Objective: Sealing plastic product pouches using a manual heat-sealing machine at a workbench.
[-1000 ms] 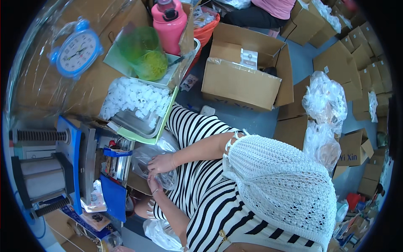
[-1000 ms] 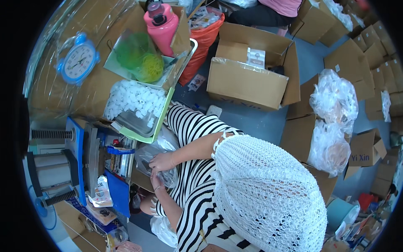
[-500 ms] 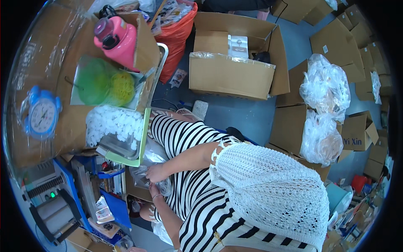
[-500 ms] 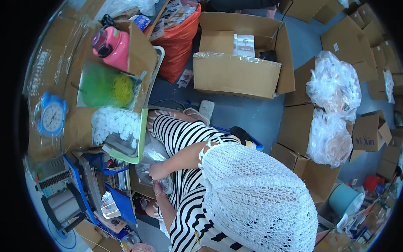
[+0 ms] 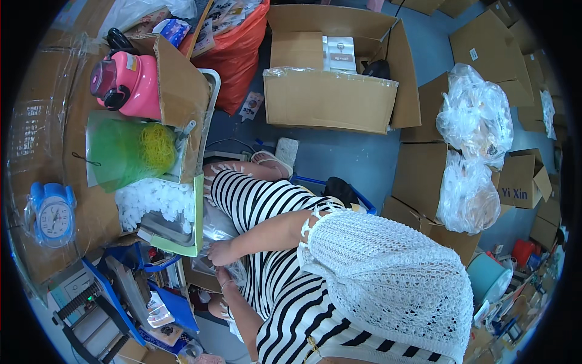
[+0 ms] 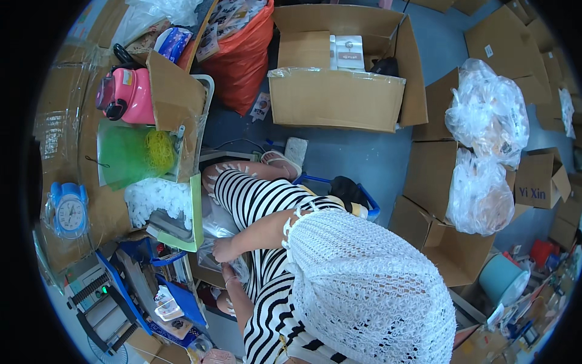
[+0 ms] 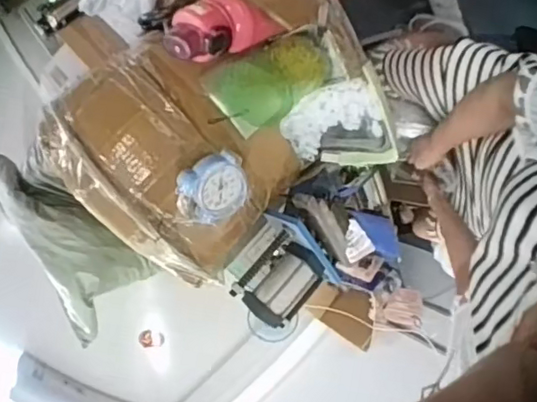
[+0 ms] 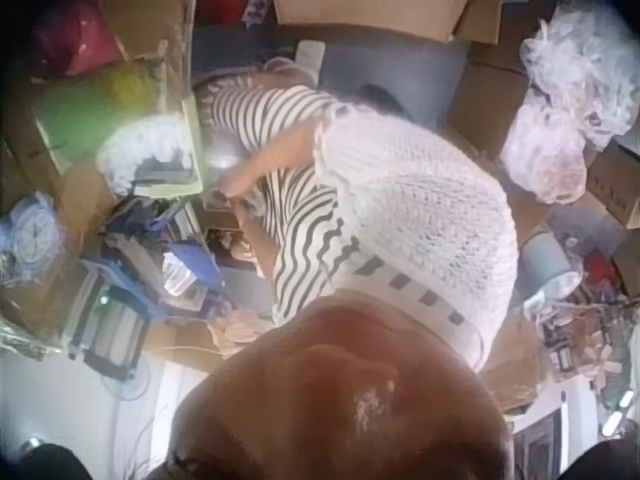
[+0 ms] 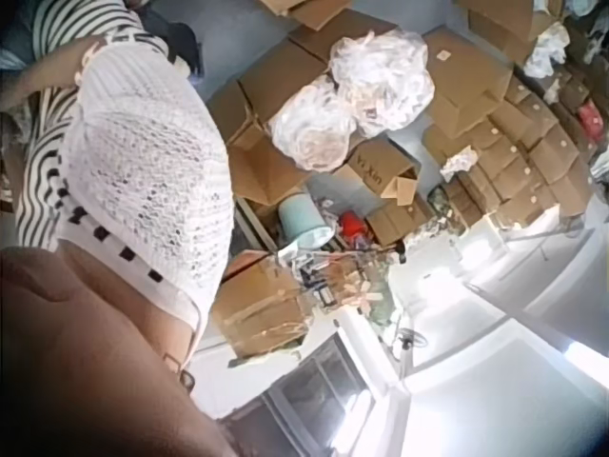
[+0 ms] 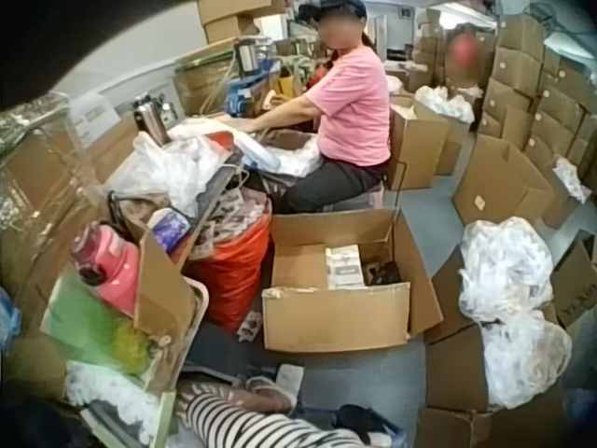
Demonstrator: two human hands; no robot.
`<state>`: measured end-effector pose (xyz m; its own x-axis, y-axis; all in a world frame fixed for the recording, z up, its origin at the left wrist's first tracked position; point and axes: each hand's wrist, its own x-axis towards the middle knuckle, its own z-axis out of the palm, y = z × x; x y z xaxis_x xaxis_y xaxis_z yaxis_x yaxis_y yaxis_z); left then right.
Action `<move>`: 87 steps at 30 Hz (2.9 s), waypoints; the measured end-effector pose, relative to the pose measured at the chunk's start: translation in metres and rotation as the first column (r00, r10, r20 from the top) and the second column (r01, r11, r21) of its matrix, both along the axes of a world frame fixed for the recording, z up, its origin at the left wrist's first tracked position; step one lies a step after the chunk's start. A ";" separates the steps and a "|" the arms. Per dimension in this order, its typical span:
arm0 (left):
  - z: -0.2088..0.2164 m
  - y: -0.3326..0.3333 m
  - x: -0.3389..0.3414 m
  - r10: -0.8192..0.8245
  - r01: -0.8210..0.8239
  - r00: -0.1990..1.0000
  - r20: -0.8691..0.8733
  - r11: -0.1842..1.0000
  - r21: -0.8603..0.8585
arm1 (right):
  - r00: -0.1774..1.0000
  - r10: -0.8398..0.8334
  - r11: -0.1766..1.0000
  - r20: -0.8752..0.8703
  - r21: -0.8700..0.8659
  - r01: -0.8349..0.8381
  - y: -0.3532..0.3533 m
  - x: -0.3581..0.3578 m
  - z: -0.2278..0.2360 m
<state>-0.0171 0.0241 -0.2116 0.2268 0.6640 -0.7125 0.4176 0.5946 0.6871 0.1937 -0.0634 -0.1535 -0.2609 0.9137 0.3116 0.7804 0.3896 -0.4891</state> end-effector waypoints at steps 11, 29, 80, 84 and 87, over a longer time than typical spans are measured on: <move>0.002 -0.003 -0.001 -0.094 0.091 0.995 0.036 0.993 0.080 | 0.999 -0.013 1.000 -0.035 -0.002 0.013 -0.003 0.004 0.003; 0.016 -0.012 0.027 0.123 -0.112 0.992 -0.011 0.933 0.341 | 0.972 -0.214 0.931 0.100 0.321 0.173 -0.008 0.004 0.021; 0.040 -0.020 0.021 0.159 -0.275 0.960 0.233 0.700 0.659 | 0.357 -0.538 0.748 -0.764 -0.627 -0.215 0.053 -0.031 0.001; 0.080 -0.026 0.048 0.070 -0.329 0.921 0.382 0.665 0.670 | 0.720 -0.423 0.689 -0.550 -0.712 -0.139 0.056 -0.020 0.012; 0.081 -0.017 0.051 0.105 -0.323 0.901 0.422 0.810 0.490 | 0.573 -0.425 0.758 -0.701 -0.622 -0.198 0.056 -0.017 0.017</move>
